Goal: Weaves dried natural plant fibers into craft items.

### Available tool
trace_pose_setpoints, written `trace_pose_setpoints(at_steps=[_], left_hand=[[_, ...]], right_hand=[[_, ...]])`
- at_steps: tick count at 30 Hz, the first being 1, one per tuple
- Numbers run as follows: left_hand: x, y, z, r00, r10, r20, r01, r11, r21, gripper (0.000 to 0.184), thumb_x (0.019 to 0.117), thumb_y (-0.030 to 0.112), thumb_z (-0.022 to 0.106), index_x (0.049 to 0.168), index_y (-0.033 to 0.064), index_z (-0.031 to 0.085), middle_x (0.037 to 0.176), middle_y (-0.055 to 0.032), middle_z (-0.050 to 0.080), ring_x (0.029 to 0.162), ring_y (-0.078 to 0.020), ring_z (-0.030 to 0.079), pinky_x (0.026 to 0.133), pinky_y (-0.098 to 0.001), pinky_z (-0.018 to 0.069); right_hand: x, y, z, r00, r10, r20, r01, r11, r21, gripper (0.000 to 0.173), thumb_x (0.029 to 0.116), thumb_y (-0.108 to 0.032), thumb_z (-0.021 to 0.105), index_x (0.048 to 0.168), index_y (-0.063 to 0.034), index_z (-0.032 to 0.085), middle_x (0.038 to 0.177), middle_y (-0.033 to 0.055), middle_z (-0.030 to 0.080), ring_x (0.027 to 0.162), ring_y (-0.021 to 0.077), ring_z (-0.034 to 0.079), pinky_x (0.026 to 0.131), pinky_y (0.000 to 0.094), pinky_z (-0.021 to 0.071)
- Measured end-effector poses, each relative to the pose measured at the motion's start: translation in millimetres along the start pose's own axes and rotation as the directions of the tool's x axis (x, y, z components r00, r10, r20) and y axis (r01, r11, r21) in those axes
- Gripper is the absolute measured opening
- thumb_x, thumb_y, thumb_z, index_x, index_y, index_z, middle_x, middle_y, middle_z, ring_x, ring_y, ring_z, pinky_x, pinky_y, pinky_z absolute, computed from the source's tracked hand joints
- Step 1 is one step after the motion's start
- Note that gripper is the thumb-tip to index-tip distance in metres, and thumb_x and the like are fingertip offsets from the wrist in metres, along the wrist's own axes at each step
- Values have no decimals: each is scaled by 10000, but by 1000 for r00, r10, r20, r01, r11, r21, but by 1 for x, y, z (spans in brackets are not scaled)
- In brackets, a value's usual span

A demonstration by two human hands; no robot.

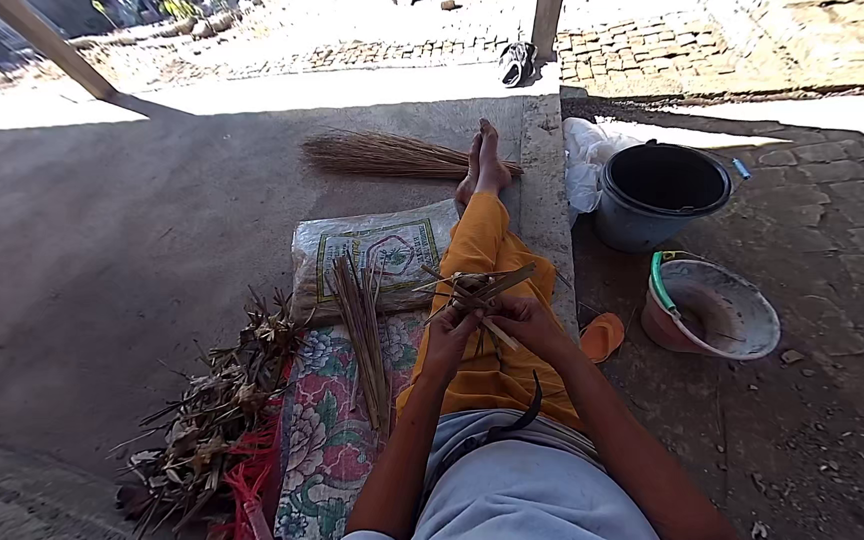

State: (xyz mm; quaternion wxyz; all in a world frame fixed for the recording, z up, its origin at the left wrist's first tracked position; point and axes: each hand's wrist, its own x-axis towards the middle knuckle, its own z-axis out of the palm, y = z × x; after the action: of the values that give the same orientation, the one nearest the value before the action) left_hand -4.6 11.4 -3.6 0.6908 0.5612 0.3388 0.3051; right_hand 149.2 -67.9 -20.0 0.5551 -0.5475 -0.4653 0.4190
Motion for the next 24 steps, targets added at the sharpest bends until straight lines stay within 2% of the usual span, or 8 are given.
trace_pose_setpoints(at_steps=[3,8,13,16,19,24], left_hand=[[3,-5,-3,998,56,43,-60,993,99,86,1004,30,586,1049,-18,643,886,-21,685,817,-51,639,776,-221,522],[6,-10,-5,991,125,40,-128,990,65,108,960,-33,620,1068,-38,613,830,-34,680,737,-74,647,730,-232,551],[6,-7,-7,995,95,39,-97,993,67,47,954,-35,634,990,-37,665,815,-34,702,726,-66,655,729,-223,555],[7,-2,-13,996,61,59,-68,990,120,29,960,-16,637,967,-18,665,818,-16,692,738,-51,645,731,-215,544],[6,6,-18,992,-44,114,44,999,10,39,982,-13,611,974,-24,648,792,-34,691,676,-78,649,681,-232,564],[4,5,-10,992,-118,45,123,986,-117,37,976,-26,626,983,-44,657,779,-72,706,626,-98,657,630,-237,578]], right_hand=[[1,1,-3,1000,26,8,-26,1000,2,42,954,-50,664,949,-9,674,833,-4,687,764,26,643,761,209,543],[1,-1,-5,999,42,31,-43,998,40,34,953,-46,667,958,-12,659,826,-10,678,760,35,642,772,216,548],[1,-1,-6,997,55,49,-57,997,51,29,958,-34,650,938,-13,650,815,-19,670,749,25,632,762,207,540],[1,-1,-4,998,65,-1,-65,995,-75,65,965,-73,657,939,-14,671,828,-25,657,759,-2,605,746,185,511],[3,-1,-3,996,64,-59,-75,976,-204,133,979,-148,673,953,-22,706,831,-5,668,755,8,594,739,206,495],[3,-4,2,995,52,-87,-63,989,-137,129,978,-137,670,901,-34,687,773,-17,662,704,12,598,713,210,504]])
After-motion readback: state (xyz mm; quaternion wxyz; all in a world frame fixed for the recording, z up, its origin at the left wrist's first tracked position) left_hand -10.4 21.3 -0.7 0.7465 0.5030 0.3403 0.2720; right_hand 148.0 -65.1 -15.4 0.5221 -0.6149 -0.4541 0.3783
